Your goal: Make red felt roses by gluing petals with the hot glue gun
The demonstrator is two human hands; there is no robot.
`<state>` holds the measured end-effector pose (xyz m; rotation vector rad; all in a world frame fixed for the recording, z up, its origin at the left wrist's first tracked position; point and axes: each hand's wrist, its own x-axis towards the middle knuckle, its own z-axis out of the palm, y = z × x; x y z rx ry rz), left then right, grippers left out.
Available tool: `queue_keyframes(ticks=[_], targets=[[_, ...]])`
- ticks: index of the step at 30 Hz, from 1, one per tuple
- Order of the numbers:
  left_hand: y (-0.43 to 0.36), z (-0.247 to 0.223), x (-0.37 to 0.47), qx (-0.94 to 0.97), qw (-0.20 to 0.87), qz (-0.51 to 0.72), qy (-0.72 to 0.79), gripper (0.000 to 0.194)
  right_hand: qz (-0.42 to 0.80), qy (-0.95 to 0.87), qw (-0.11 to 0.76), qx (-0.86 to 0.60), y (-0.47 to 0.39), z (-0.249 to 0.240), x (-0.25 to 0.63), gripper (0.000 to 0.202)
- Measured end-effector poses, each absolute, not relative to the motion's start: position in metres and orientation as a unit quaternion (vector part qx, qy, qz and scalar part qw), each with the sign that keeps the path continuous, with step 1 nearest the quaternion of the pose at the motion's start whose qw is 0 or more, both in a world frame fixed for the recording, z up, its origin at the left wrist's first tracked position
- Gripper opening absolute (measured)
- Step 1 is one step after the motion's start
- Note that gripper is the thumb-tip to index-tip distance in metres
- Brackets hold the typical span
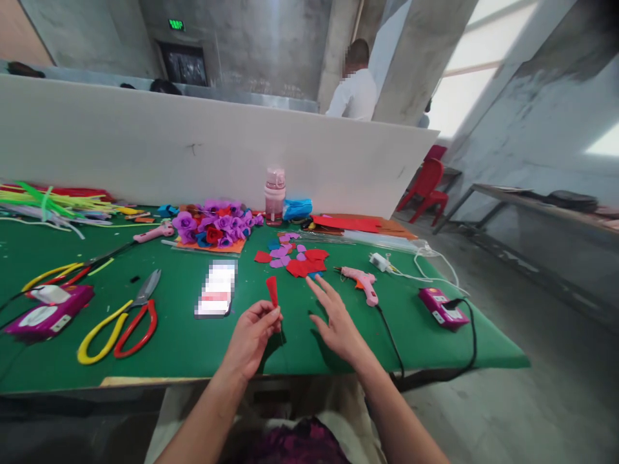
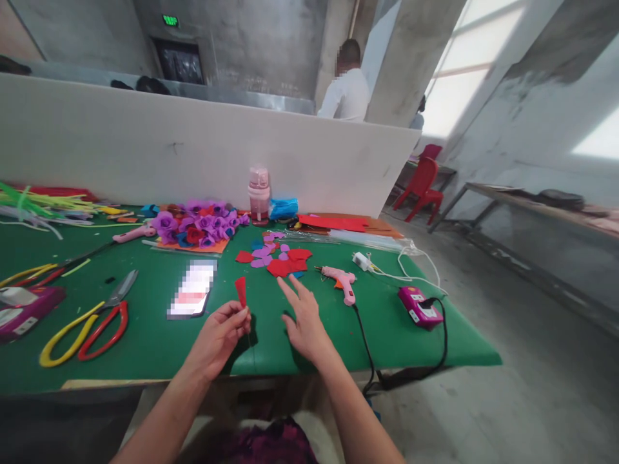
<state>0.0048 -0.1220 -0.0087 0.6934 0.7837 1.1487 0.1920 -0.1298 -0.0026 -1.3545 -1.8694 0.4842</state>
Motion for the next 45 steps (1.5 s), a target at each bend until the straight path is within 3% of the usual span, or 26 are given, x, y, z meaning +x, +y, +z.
queue_keyframes(ticks=[5, 15, 19, 22, 25, 28, 31, 34, 36, 41, 45], targets=[[-0.124, 0.009, 0.006, 0.356, 0.723, 0.467, 0.363, 0.018, 0.263, -0.761, 0.339, -0.487, -0.135, 0.001, 0.187, 0.084], [-0.127, 0.016, 0.024, 0.402, 0.760, 0.383, 0.338, 0.022, 0.221, -0.785, 0.304, -0.493, -0.140, 0.002, 0.173, 0.095], [-0.123, 0.014, 0.014, 0.367, 0.725, 0.450, 0.370, 0.023, 0.264, -0.769, 0.335, -0.476, -0.138, 0.007, 0.187, 0.083], [-0.118, 0.014, -0.003, 0.350, 0.700, 0.493, 0.381, 0.021, 0.311, -0.725, 0.358, -0.500, -0.130, 0.005, 0.214, 0.052], [-0.112, 0.017, -0.016, 0.328, 0.686, 0.524, 0.384, 0.021, 0.176, -0.652, 0.405, -0.616, -0.112, 0.004, 0.240, 0.023], [-0.098, 0.022, -0.017, 0.318, 0.678, 0.534, 0.392, 0.023, 0.086, -0.561, 0.493, -0.660, -0.086, 0.010, 0.242, 0.026], [-0.072, 0.030, -0.005, 0.342, 0.653, 0.549, 0.394, 0.026, 0.218, -0.530, 0.576, -0.582, -0.056, 0.022, 0.214, 0.038], [-0.042, 0.036, 0.011, 0.384, 0.582, 0.581, 0.420, 0.026, 0.271, -0.537, 0.616, -0.509, -0.027, 0.029, 0.174, 0.028], [-0.025, 0.036, 0.019, 0.407, 0.554, 0.596, 0.413, 0.027, 0.283, -0.554, 0.627, -0.469, -0.014, 0.028, 0.154, 0.022], [-0.006, 0.020, 0.026, 0.445, 0.519, 0.614, 0.395, 0.026, 0.376, -0.539, 0.633, -0.409, -0.004, 0.008, 0.138, 0.028], [-0.007, 0.008, 0.028, 0.438, 0.551, 0.609, 0.365, 0.025, 0.425, -0.534, 0.612, -0.400, -0.008, -0.001, 0.138, 0.027]])
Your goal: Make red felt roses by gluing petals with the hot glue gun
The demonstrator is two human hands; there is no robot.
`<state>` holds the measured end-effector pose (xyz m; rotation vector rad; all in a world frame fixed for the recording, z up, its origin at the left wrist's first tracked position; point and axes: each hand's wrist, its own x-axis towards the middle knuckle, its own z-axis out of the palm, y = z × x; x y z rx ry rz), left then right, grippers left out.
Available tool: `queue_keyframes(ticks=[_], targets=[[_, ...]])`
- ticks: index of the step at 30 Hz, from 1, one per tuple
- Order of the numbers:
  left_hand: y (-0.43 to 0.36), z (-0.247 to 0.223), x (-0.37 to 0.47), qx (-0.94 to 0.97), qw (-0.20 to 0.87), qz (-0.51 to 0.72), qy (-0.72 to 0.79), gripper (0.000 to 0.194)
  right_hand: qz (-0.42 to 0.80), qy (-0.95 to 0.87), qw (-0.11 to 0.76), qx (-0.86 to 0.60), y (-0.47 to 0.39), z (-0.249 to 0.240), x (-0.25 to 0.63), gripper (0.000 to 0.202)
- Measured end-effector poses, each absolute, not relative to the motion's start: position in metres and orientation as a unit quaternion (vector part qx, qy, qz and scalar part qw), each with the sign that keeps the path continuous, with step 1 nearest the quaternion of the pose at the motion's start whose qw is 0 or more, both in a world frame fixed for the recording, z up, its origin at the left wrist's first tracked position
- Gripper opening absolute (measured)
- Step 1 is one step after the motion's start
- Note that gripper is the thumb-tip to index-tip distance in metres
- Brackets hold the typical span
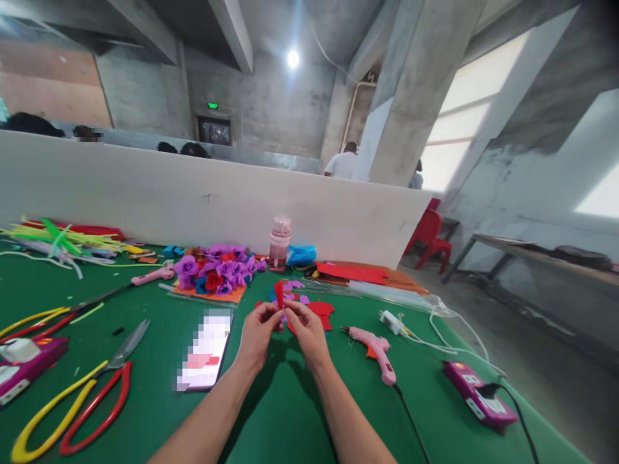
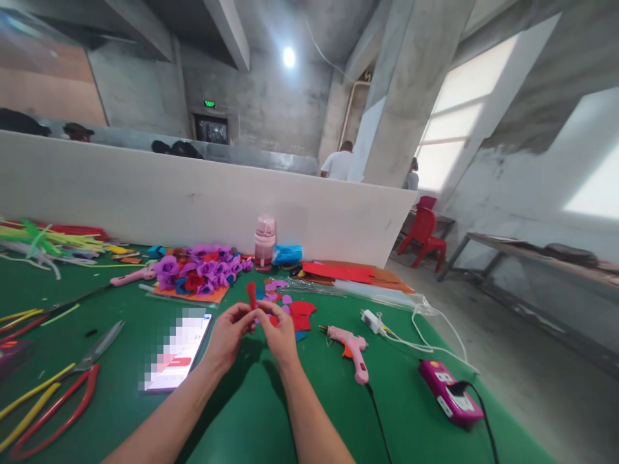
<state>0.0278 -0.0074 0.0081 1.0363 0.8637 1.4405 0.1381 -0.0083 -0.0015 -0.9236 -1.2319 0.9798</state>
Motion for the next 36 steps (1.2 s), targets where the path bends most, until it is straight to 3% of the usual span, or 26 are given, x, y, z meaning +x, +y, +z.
queue_keyframes(ticks=[7, 16, 29, 36], targets=[[-0.0120, 0.0048, 0.0286, 0.445, 0.568, 0.595, 0.355, 0.021, 0.537, -0.437, 0.630, -0.351, -0.0173, 0.0045, 0.1293, 0.020], [-0.0141, 0.0055, 0.0311, 0.461, 0.566, 0.581, 0.360, 0.020, 0.545, -0.398, 0.654, -0.343, -0.0154, -0.0015, 0.1294, 0.014], [-0.0116, 0.0018, 0.0315, 0.449, 0.578, 0.583, 0.353, 0.021, 0.561, -0.399, 0.638, -0.345, -0.0112, -0.0026, 0.1341, 0.028], [-0.0116, 0.0016, 0.0315, 0.455, 0.572, 0.577, 0.365, 0.019, 0.502, -0.439, 0.649, -0.365, -0.0133, -0.0022, 0.1337, 0.017]])
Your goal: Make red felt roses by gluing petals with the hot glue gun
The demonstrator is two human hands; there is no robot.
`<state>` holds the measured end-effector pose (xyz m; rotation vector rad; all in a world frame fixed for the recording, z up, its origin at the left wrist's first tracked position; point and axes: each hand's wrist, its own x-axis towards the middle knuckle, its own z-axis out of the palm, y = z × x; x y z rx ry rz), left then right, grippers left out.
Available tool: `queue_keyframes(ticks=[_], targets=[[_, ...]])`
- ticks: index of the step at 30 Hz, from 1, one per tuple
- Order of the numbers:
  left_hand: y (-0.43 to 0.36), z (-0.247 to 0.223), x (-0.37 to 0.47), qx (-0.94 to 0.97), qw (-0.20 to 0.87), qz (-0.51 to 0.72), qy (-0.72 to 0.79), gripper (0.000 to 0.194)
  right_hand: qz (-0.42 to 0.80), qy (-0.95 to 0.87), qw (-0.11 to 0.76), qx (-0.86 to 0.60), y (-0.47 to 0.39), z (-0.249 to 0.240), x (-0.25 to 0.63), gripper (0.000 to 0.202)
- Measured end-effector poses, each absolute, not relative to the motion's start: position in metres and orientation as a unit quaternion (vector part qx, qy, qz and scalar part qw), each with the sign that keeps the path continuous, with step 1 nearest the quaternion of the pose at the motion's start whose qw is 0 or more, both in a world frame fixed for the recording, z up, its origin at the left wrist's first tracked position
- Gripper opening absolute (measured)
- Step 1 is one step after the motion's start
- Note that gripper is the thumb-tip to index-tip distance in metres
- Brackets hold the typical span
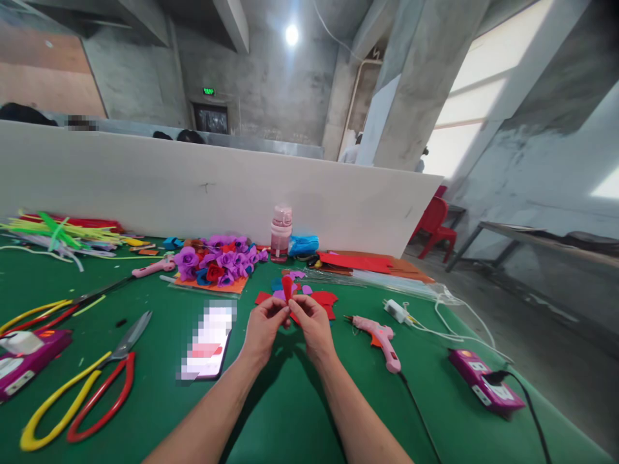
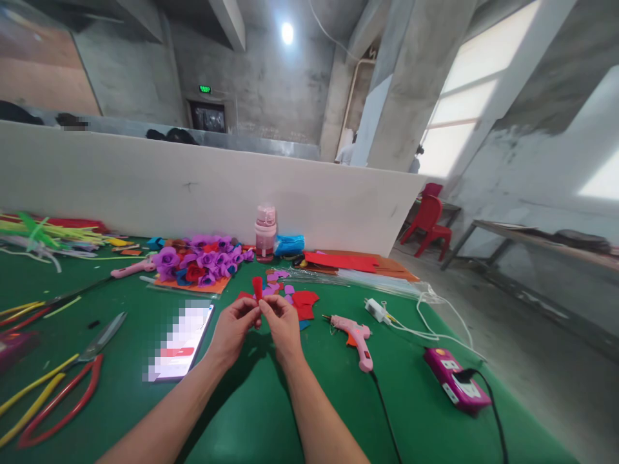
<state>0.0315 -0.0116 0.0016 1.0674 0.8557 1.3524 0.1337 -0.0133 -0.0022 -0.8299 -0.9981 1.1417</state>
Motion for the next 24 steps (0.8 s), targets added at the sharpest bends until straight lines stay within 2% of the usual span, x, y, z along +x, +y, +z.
queue_keyframes(ticks=[7, 14, 18, 22, 24], targets=[[-0.0115, 0.0027, 0.0307, 0.468, 0.549, 0.581, 0.377, 0.018, 0.485, -0.455, 0.644, -0.378, -0.0128, -0.0023, 0.1345, 0.019], [-0.0142, 0.0089, 0.0314, 0.486, 0.532, 0.584, 0.374, 0.016, 0.307, -0.554, 0.623, -0.460, -0.0169, -0.0020, 0.1354, 0.017], [-0.0136, 0.0069, 0.0319, 0.498, 0.532, 0.578, 0.368, 0.016, 0.256, -0.560, 0.623, -0.483, -0.0205, 0.0037, 0.1374, 0.017], [-0.0144, 0.0074, 0.0298, 0.497, 0.533, 0.545, 0.414, 0.034, 0.244, -0.532, 0.645, -0.491, -0.0200, 0.0059, 0.1406, 0.019], [-0.0150, 0.0090, 0.0279, 0.498, 0.517, 0.529, 0.452, 0.036, 0.268, -0.513, 0.657, -0.483, -0.0182, 0.0047, 0.1416, 0.021]])
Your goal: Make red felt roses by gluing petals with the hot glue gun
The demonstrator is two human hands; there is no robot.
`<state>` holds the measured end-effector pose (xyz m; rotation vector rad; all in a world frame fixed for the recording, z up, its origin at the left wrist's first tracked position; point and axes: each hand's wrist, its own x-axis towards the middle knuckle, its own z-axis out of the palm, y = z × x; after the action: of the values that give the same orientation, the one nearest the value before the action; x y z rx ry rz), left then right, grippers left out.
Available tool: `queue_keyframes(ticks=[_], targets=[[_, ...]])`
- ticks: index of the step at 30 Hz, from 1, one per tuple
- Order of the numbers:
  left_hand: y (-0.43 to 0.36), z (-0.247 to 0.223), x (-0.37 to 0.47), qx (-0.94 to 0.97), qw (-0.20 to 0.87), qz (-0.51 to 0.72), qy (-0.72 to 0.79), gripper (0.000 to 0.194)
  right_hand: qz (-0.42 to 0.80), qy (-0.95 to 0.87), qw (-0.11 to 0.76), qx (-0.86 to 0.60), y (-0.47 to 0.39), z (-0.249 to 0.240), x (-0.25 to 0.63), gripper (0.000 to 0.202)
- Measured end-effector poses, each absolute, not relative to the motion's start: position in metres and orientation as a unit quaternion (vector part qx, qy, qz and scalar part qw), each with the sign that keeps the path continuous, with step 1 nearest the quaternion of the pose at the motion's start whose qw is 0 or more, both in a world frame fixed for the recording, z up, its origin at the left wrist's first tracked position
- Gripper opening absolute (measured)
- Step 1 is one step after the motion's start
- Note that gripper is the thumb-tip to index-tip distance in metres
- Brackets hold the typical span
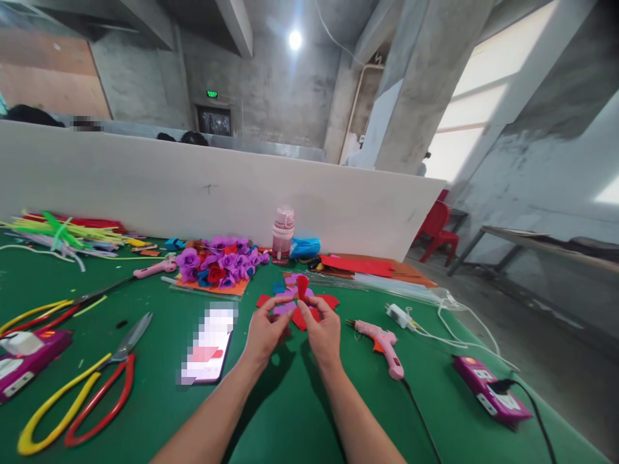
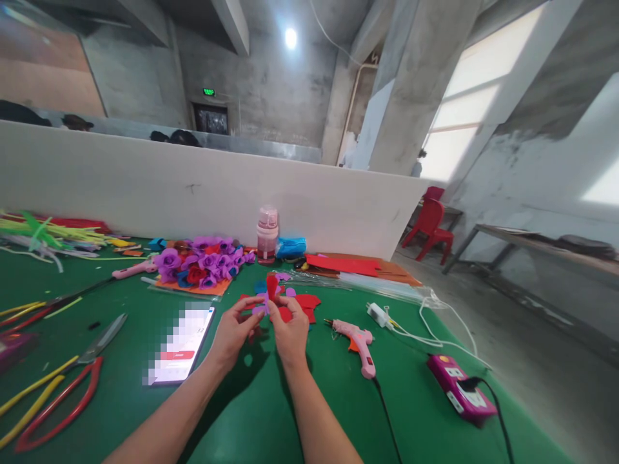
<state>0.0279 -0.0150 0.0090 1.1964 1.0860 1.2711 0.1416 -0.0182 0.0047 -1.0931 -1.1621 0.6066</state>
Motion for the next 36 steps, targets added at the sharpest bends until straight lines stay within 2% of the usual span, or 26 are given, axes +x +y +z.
queue_keyframes(ticks=[5, 9, 15, 20, 27, 36], targets=[[-0.013, 0.010, 0.024, 0.502, 0.506, 0.534, 0.455, 0.025, 0.421, -0.432, 0.686, -0.408, -0.014, 0.002, 0.142, 0.022], [-0.010, 0.009, 0.022, 0.498, 0.504, 0.551, 0.441, 0.025, 0.447, -0.427, 0.678, -0.399, -0.014, 0.002, 0.140, 0.021], [-0.009, 0.007, 0.020, 0.477, 0.619, 0.498, 0.377, 0.037, 0.491, -0.424, 0.660, -0.379, -0.016, 0.002, 0.138, 0.018], [-0.013, 0.009, 0.022, 0.460, 0.672, 0.469, 0.341, 0.032, 0.556, -0.382, 0.643, -0.362, -0.013, 0.000, 0.142, 0.018], [-0.015, 0.010, 0.026, 0.484, 0.647, 0.485, 0.334, 0.031, 0.560, -0.392, 0.642, -0.348, -0.014, -0.001, 0.140, 0.019], [-0.018, 0.007, 0.027, 0.565, 0.618, 0.408, 0.365, 0.029, 0.485, -0.296, 0.750, -0.339, -0.008, 0.011, 0.159, 0.026]])
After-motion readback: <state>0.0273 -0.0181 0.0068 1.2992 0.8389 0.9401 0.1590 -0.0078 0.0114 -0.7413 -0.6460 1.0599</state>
